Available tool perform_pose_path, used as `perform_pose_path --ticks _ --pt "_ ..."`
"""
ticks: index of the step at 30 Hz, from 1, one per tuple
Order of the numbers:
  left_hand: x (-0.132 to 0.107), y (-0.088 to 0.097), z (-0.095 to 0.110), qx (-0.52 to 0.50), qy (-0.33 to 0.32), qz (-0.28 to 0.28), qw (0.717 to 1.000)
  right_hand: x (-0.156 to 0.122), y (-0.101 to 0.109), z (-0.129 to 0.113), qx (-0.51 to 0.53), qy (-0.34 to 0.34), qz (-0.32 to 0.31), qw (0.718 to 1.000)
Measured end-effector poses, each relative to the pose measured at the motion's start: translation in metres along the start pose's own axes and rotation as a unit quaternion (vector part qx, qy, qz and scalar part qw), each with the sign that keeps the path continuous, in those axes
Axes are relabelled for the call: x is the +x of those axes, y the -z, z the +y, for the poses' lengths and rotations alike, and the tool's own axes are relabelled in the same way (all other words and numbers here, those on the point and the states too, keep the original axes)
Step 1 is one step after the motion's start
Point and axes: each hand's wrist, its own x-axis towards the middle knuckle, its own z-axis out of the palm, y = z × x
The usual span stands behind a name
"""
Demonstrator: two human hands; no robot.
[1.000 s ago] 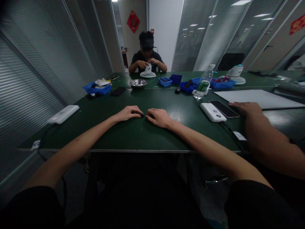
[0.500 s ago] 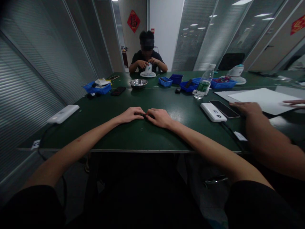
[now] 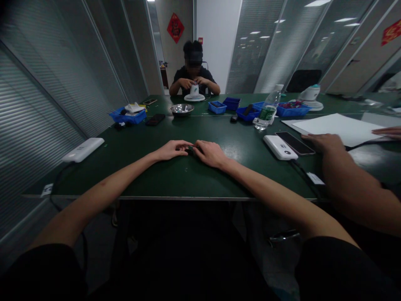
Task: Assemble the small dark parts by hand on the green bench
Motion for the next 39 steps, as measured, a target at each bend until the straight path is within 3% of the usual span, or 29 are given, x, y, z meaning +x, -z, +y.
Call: perform_pose_path --ticks 6,15,22,27,30,33,36,39 --pt "0.001 -0.001 -0.002 -0.010 0.011 0.004 1.000 -0.001 0.000 0.000 -0.023 -0.041 0.011 0.999" --pt "-0.001 -0.004 0.003 0.062 -0.012 0.033 0.997 0.000 0.001 -0.001 -0.042 -0.095 0.020 0.994" --pt "-0.005 -0.005 0.021 0.091 -0.092 -0.011 0.992 0.001 0.002 0.001 -0.036 -0.116 0.015 0.993" --pt "-0.005 -0.006 0.020 0.126 -0.072 -0.007 0.989 0.002 0.001 0.001 -0.036 -0.118 0.009 0.992" --pt "-0.005 0.006 0.011 0.162 -0.053 0.004 0.985 0.002 0.002 0.001 -0.031 -0.110 0.007 0.993" --pt "-0.012 0.030 -0.002 0.202 -0.004 0.035 0.979 0.001 0.003 0.002 -0.020 -0.107 0.001 0.994" --pt "-0.024 0.061 -0.021 0.253 0.086 0.073 0.961 0.001 0.003 0.003 -0.017 -0.103 0.003 0.995" --pt "-0.040 0.093 -0.045 0.322 0.185 0.124 0.920 0.000 0.003 0.003 -0.010 -0.101 0.001 0.995"
